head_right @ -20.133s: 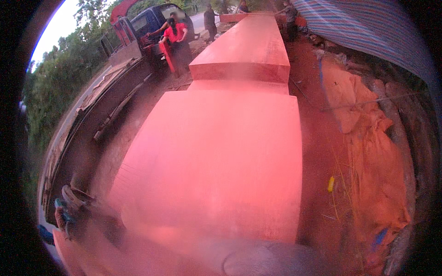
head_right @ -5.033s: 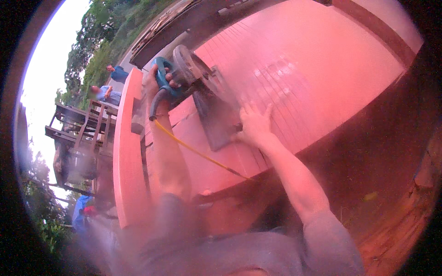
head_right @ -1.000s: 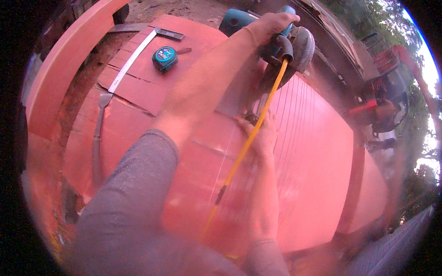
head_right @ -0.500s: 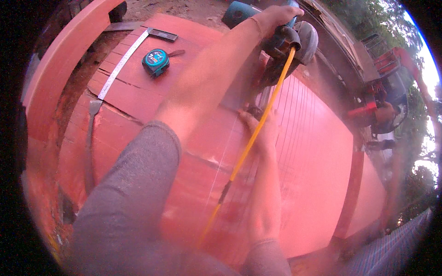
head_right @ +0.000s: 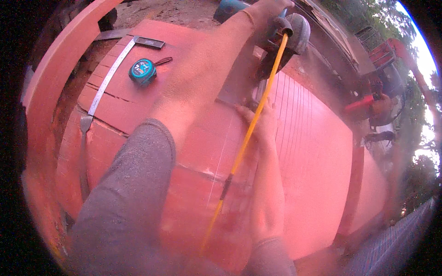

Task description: The person uses a circular saw to cut a large red-painted wooden board. They guide the saw along the board's surface, making multiple passes to complete the cut. The person adjusts their grip and position as needed to maintain control of the saw.

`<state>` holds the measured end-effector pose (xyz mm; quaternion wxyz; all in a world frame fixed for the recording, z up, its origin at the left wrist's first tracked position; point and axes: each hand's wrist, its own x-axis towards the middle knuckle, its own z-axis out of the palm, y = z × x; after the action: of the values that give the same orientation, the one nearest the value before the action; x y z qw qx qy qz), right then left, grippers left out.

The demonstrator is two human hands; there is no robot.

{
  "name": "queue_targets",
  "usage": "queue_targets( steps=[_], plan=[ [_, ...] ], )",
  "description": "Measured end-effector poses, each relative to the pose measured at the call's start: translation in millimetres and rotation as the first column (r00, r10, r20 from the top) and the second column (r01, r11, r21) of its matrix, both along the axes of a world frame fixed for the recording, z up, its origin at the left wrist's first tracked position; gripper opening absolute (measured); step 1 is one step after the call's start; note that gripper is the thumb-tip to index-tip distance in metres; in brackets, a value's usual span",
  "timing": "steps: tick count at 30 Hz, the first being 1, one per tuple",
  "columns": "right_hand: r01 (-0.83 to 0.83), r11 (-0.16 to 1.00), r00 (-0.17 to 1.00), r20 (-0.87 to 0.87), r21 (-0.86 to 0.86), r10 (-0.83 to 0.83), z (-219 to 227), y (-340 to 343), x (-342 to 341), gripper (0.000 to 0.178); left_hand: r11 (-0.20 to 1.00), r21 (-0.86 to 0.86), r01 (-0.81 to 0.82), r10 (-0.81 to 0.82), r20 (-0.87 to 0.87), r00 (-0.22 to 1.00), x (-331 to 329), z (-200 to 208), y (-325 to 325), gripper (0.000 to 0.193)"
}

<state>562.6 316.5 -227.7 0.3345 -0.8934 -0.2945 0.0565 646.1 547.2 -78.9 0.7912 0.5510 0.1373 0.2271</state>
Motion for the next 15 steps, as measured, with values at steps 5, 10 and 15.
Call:
queue_targets(
  steps=[5,10,15],
  plan=[
    [0.008,0.991,1.000,0.029,-0.131,-0.004,-7.9,3.6,24.8,0.094,1.000,0.015,0.005,-0.005,0.007,1.000,10.2,1.7,6.7,0.058],
    [0.062,0.978,0.997,0.052,-0.201,-0.052,-18.4,10.2,46.8,0.109,1.000,0.024,0.005,-0.005,0.017,1.000,15.2,2.4,12.1,0.056],
    [0.137,0.967,0.990,0.053,-0.215,-0.128,-30.0,14.1,55.4,0.114,0.999,0.036,0.009,-0.010,0.022,1.000,18.9,-0.5,14.5,0.054]
  ],
)
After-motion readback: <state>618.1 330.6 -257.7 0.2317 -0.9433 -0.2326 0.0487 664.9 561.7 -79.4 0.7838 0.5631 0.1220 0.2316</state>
